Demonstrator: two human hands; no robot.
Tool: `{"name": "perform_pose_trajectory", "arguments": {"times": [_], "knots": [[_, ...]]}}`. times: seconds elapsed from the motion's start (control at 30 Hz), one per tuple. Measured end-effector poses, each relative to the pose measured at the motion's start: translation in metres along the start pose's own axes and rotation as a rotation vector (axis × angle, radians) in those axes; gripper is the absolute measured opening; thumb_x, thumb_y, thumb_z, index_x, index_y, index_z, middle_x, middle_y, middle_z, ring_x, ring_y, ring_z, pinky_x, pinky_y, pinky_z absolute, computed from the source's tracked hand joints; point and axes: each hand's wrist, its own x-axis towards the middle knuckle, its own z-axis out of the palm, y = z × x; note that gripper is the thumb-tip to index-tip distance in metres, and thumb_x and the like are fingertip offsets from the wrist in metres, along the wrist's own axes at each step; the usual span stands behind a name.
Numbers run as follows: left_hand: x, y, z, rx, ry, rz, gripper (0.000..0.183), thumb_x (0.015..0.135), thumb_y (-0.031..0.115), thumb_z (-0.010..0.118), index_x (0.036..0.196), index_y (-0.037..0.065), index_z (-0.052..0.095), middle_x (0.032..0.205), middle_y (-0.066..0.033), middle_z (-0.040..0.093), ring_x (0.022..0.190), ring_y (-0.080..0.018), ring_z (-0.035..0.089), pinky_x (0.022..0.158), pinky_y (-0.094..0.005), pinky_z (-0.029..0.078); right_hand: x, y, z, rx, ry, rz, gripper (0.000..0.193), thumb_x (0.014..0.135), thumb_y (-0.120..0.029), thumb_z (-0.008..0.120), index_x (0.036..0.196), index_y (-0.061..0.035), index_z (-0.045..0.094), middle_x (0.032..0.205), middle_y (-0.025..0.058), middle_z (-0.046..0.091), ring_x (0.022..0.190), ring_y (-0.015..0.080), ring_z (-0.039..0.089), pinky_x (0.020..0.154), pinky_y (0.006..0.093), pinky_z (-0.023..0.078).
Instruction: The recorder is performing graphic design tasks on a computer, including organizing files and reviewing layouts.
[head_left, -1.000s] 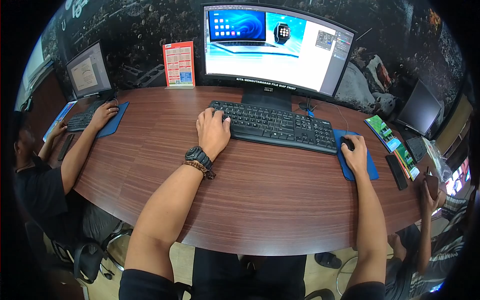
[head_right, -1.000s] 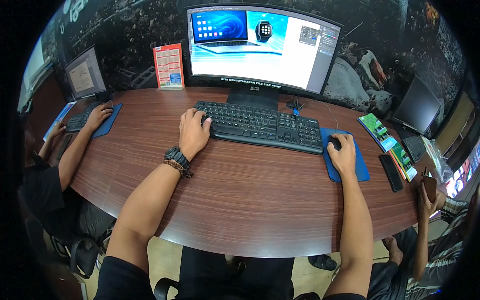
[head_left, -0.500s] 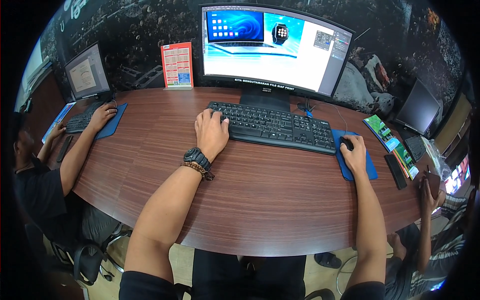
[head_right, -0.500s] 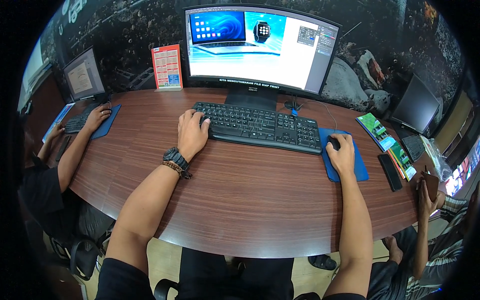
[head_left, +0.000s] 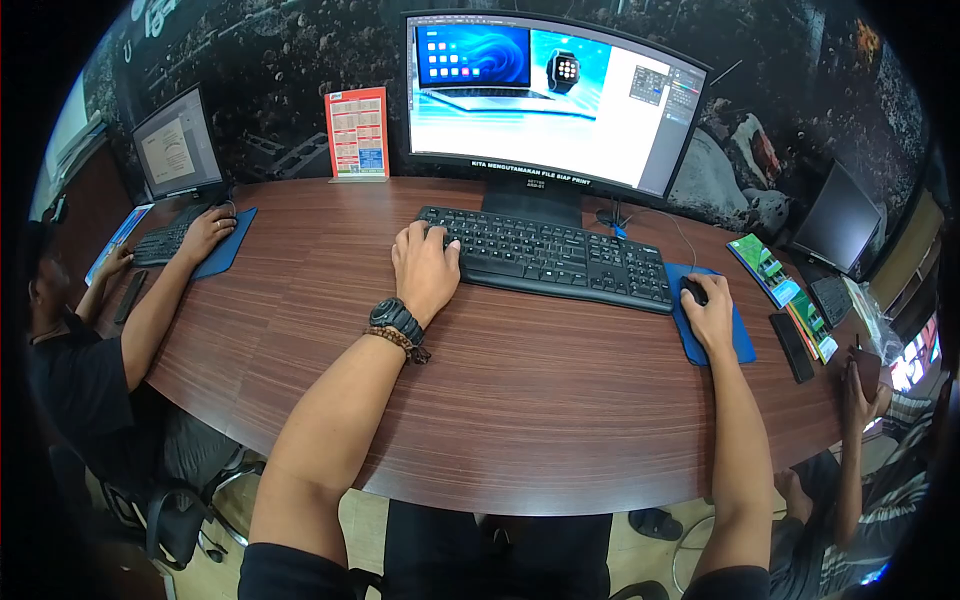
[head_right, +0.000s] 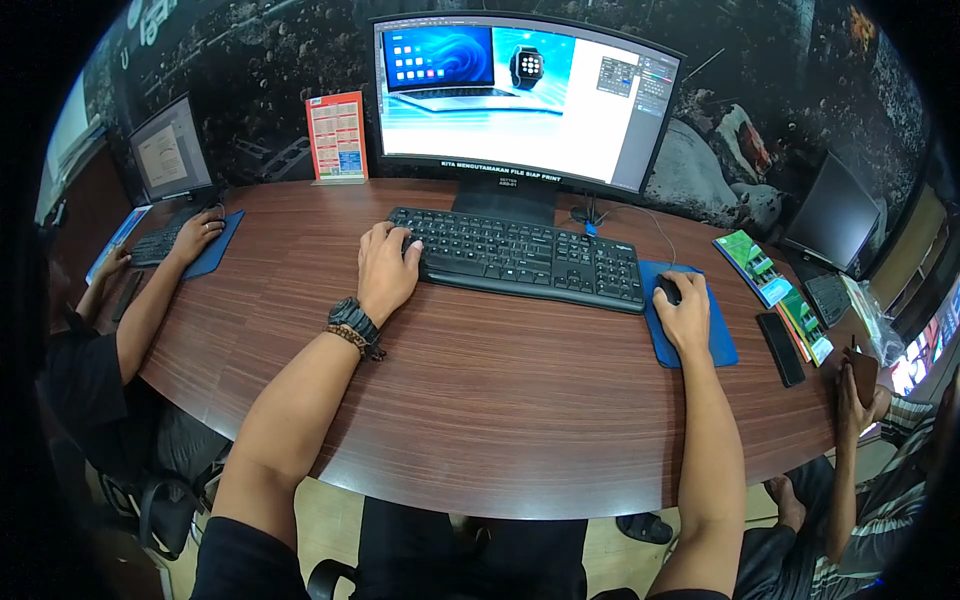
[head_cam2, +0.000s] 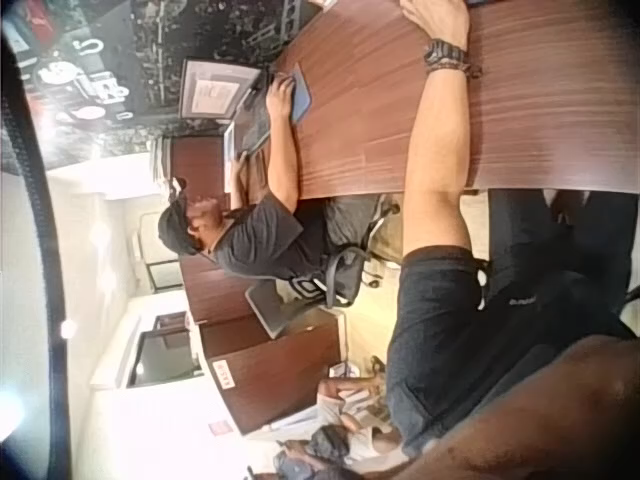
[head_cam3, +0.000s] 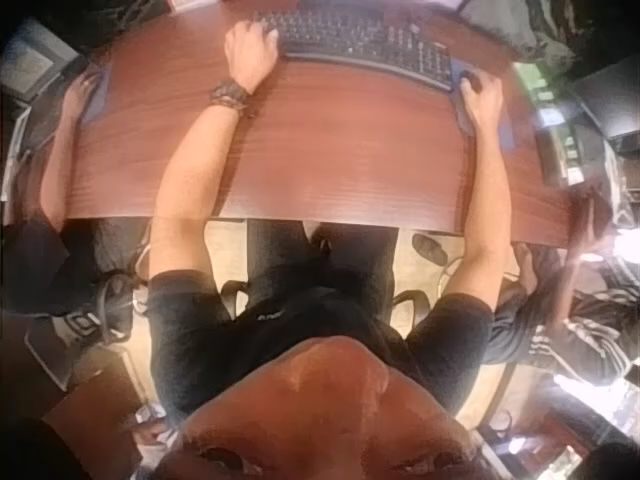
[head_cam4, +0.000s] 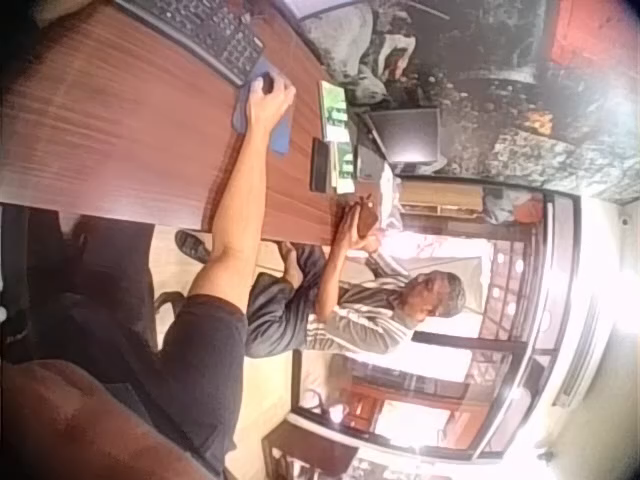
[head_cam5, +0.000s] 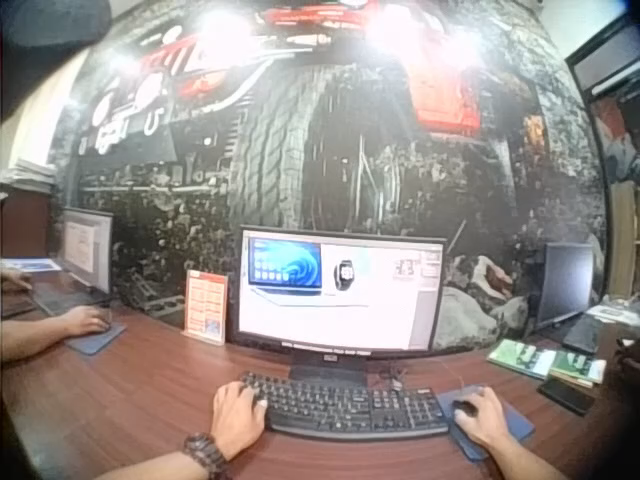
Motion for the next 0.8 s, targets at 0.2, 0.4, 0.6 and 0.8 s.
{"name": "perform_pose_trajectory", "arguments": {"times": [0.2,0.4,0.6,0.8], "knots": [[0.0005,0.0,0.0004,0.004,-0.001,0.002,0.028,0.092,0.019,0.065,0.112,-0.001,0.067,0.125,-0.0201,0.056,0.121,-0.0389,0.047,0.103,-0.0526,0.038,0.0003,-0.0003,-0.001,-0.001,-0.003,-0.003,0.034,0.081,-0.022,0.069,0.11,-0.0031,0.071,0.115,0.0202,0.06,0.109,0.0379,0.06,0.096,0.0432,0.048],[-0.0005,-0.0025,-0.0015,0.005,-0.007,-0.005,0.029,0.093,0.02,0.065,0.112,-0.002,0.067,0.126,-0.0198,0.055,0.122,-0.0392,0.047,0.104,-0.0526,0.036,0.0011,-0.0013,0.0031,-0.006,-0.005,-0.013,0.034,0.081,-0.021,0.07,0.11,-0.0036,0.071,0.115,0.0201,0.06,0.109,0.0377,0.06,0.095,0.0436,0.048],[0.0008,-0.0006,0.0034,-0.006,0.042,0.038,0.03,0.091,0.021,0.066,0.111,-0.001,0.067,0.125,-0.0205,0.055,0.121,-0.0393,0.047,0.104,-0.0526,0.036,0.0026,0.0048,-0.0003,0.022,-0.004,-0.031,0.033,0.081,-0.02,0.071,0.109,-0.0027,0.071,0.111,0.0193,0.06,0.105,0.0361,0.06,0.094,0.043,0.048],[-0.001,-0.0034,0.0017,0.001,0.027,0.023,0.028,0.092,0.02,0.066,0.11,-0.001,0.067,0.125,-0.0202,0.056,0.12,-0.04,0.047,0.103,-0.0536,0.037,0.0,0.0007,0.002,0.023,-0.001,-0.05,0.033,0.081,-0.022,0.07,0.109,-0.0025,0.071,0.112,0.0193,0.06,0.105,0.0372,0.06,0.093,0.0425,0.048]]}}
